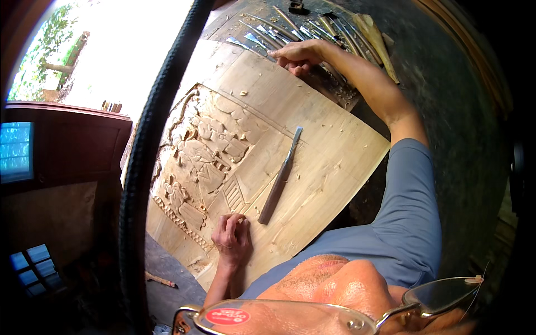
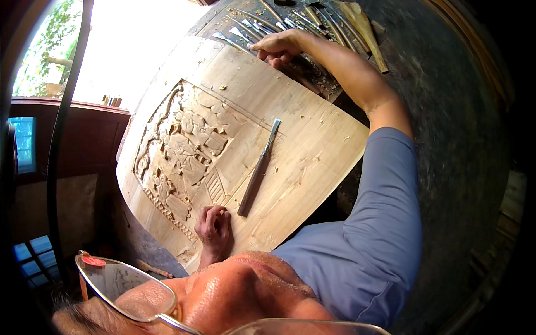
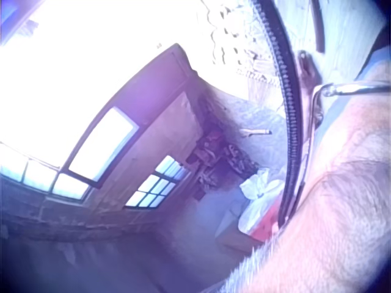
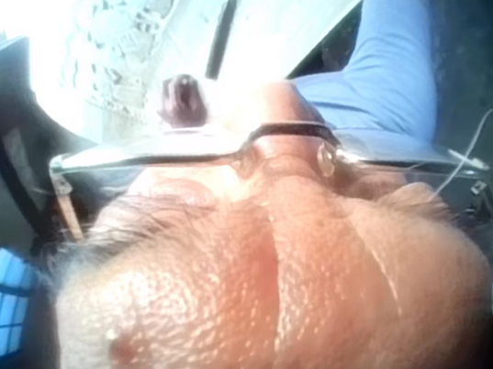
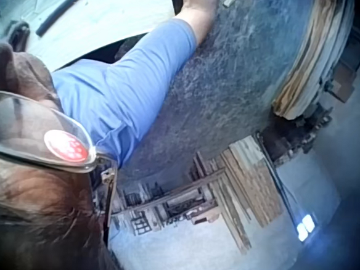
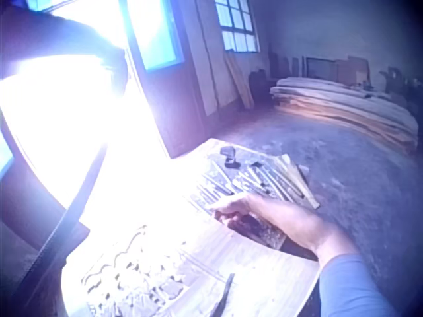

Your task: The person carves a wooden board to create a relief scene. They use a chisel by hand to define shapes and later tap the chisel with a wooden mallet to remove larger pieces of wood. They select different chisels from a set on the workbench to work on various details of the figures.

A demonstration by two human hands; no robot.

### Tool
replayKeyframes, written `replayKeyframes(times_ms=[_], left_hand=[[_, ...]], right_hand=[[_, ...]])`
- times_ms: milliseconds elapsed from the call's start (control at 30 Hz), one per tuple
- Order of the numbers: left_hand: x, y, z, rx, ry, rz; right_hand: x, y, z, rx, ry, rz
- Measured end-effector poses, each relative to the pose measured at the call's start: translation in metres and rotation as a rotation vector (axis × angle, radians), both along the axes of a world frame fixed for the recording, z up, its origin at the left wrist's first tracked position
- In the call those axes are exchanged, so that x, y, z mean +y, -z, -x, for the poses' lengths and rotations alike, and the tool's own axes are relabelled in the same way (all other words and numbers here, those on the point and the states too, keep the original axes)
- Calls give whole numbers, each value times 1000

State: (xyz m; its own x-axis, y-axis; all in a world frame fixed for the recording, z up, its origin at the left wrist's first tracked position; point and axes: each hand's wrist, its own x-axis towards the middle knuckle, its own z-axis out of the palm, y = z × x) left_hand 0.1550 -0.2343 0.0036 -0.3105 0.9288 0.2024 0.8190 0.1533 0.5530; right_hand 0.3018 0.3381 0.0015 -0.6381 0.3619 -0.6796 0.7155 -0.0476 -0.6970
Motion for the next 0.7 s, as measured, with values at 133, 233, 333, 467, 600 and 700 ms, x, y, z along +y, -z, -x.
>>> replayKeyframes(times_ms=[133,233,333,467,600,700], left_hand=[[2,-1,-2,-6,1,-9],[4,-3,-5,-13,-1,9],[0,-5,-2,4,-15,21],[3,-1,-3,8,-7,4],[3,-2,-2,40,0,-14],[5,-3,-8,18,-6,7]], right_hand=[[0,6,-2,46,-16,-56],[2,21,-12,121,37,-118],[-11,17,-5,153,20,-211],[7,43,-7,298,-63,-333],[5,43,2,302,20,-331],[-2,37,-6,292,43,-390]])
